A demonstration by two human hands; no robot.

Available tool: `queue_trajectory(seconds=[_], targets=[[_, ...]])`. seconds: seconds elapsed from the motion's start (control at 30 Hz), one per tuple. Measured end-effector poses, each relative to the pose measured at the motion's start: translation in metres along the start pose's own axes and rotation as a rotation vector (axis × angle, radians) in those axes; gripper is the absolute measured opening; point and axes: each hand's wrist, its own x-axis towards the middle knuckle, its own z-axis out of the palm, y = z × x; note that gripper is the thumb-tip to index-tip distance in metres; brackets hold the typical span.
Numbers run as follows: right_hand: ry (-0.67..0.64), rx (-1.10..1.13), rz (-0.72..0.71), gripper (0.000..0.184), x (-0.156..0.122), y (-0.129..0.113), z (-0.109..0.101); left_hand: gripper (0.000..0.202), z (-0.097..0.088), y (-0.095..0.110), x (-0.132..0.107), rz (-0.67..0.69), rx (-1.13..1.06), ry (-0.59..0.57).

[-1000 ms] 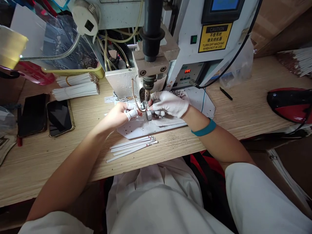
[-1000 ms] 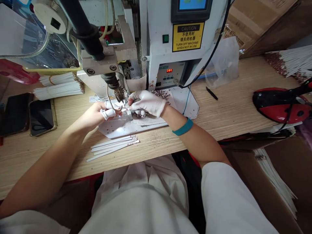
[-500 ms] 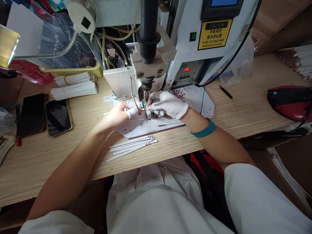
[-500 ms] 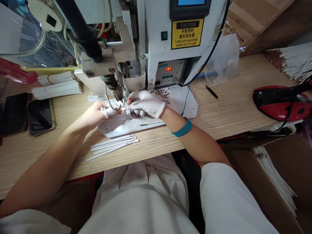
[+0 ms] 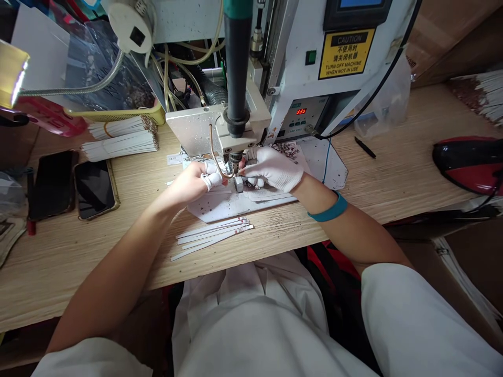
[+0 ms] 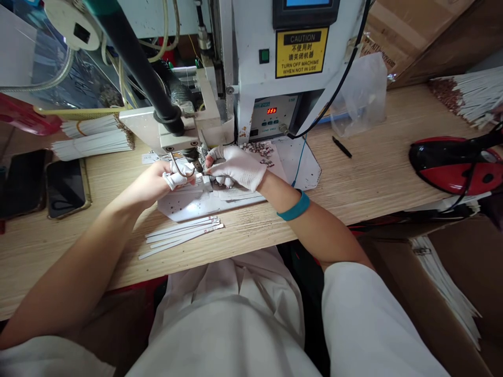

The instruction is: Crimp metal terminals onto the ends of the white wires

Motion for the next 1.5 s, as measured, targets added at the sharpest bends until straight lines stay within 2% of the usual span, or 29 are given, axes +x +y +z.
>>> queue_trajectory(seconds=[0.2, 0.3, 0.37, 0.47, 0.5, 0.57, 0.67, 0.83, 0.9, 0.97, 1.03, 1.13, 1.23, 1.37, 1.5], targets=[[0.001, 0.047, 0.077, 0.016, -0.005, -0.008, 0.006, 0.025, -0.002, -0.001, 0.001, 0.043, 0.0, -0.006], [0.002, 0.023, 0.065, 0.017, -0.007, -0.013, -0.003, 0.025, -0.006, 0.005, -0.007, 0.008, 0.018, -0.001], [0.042, -0.069, 0.036, 0.018, -0.009, -0.017, -0.015, 0.027, -0.008, 0.011, -0.015, -0.003, 0.08, -0.047], [0.086, -0.361, -0.007, 0.013, -0.013, -0.023, -0.034, 0.027, -0.005, 0.018, -0.029, 0.023, 0.237, -0.173], [0.08, -0.47, -0.026, 0.011, -0.014, -0.024, -0.038, 0.027, -0.003, 0.019, -0.032, 0.032, 0.298, -0.178], [0.055, -0.645, -0.054, 0.01, -0.015, -0.025, -0.042, 0.028, 0.003, 0.017, -0.036, 0.067, 0.457, -0.095], [0.048, -0.768, -0.055, 0.011, -0.014, -0.023, -0.038, 0.029, 0.01, 0.009, -0.035, 0.135, 0.724, 0.081], [0.031, -0.898, -0.099, 0.005, -0.008, -0.014, -0.029, 0.027, 0.008, -0.009, -0.024, 0.223, 0.856, 0.053], [0.056, -0.937, -0.11, 0.001, -0.007, -0.013, -0.028, 0.025, 0.005, -0.015, -0.02, 0.269, 0.886, 0.081], [0.098, -0.867, -0.085, 0.005, -0.008, -0.014, -0.027, 0.022, 0.001, -0.018, -0.017, 0.295, 0.899, 0.09], [0.135, -0.673, -0.003, 0.009, -0.01, -0.016, -0.026, 0.019, -0.001, -0.017, -0.016, 0.297, 0.846, 0.109], [0.11, -0.328, 0.09, 0.014, -0.014, -0.02, -0.023, 0.014, -0.004, -0.009, -0.018, 0.201, 0.629, 0.137], [0.077, -0.116, 0.06, 0.016, -0.016, -0.022, -0.02, 0.02, -0.004, -0.001, -0.021, 0.116, 0.393, 0.099], [0.063, -0.01, 0.037, 0.016, -0.015, -0.02, -0.017, 0.03, -0.001, 0.003, -0.02, 0.103, 0.209, 0.057], [0.116, -0.026, 0.041, 0.013, -0.01, -0.016, -0.007, 0.036, 0.0, 0.001, -0.018, 0.051, 0.178, 0.066]])
